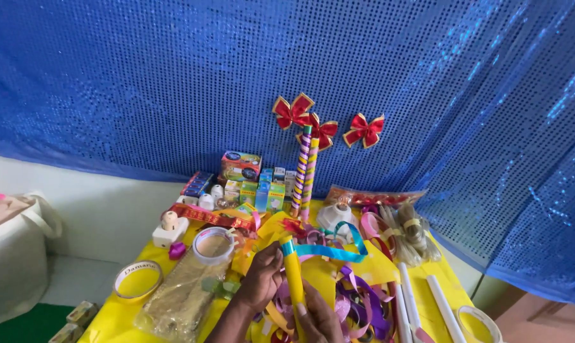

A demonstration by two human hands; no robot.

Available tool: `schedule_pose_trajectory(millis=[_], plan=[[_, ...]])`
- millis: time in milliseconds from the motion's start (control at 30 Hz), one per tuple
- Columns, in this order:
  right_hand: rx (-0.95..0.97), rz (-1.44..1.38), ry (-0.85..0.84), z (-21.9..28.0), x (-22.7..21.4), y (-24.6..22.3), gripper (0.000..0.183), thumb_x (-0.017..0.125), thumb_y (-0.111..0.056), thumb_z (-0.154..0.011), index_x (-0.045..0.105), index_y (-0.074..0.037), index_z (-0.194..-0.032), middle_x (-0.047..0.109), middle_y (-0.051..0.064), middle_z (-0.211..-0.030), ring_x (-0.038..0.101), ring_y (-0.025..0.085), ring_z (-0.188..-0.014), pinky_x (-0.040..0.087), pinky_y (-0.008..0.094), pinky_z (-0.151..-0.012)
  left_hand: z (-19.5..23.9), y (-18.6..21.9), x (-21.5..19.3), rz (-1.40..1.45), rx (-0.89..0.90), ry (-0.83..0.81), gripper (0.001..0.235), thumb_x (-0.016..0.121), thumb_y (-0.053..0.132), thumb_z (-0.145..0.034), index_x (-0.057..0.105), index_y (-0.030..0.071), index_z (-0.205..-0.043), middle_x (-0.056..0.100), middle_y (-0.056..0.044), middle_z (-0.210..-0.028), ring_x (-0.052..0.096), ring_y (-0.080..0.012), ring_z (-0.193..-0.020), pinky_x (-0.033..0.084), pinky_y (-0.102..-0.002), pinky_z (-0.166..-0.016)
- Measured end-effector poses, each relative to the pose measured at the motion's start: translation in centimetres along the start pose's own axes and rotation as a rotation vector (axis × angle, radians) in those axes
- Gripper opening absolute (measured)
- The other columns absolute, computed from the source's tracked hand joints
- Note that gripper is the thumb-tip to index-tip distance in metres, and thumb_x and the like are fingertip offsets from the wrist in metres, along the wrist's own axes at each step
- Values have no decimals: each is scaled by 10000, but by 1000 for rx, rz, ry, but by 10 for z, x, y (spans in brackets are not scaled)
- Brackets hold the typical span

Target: The person wraps a teal ribbon around a yellow cylindrical object on a table covered with craft supplies. They repeatedly wind the ribbon around the cylinder, adjusting its position to create a spiral pattern.

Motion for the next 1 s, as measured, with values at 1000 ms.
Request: schedule_pose_trajectory(millis=[1000], plan=[[188, -279, 290, -12, -13, 61, 454, 753, 0, -860, 755, 58, -1311, 774, 213, -951, 717, 297, -772, 535, 315, -705, -3, -14, -5, 109, 42, -7, 193, 769, 26, -891, 632, 47, -1025, 681, -94, -904, 622, -163, -832, 508, -274, -754]])
Point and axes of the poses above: each hand's wrist, its own z-axis away from the middle knuckle, its own x-axis out of the palm, y = z × x, the point moved 3 cm from there along -z, towards the middle knuckle
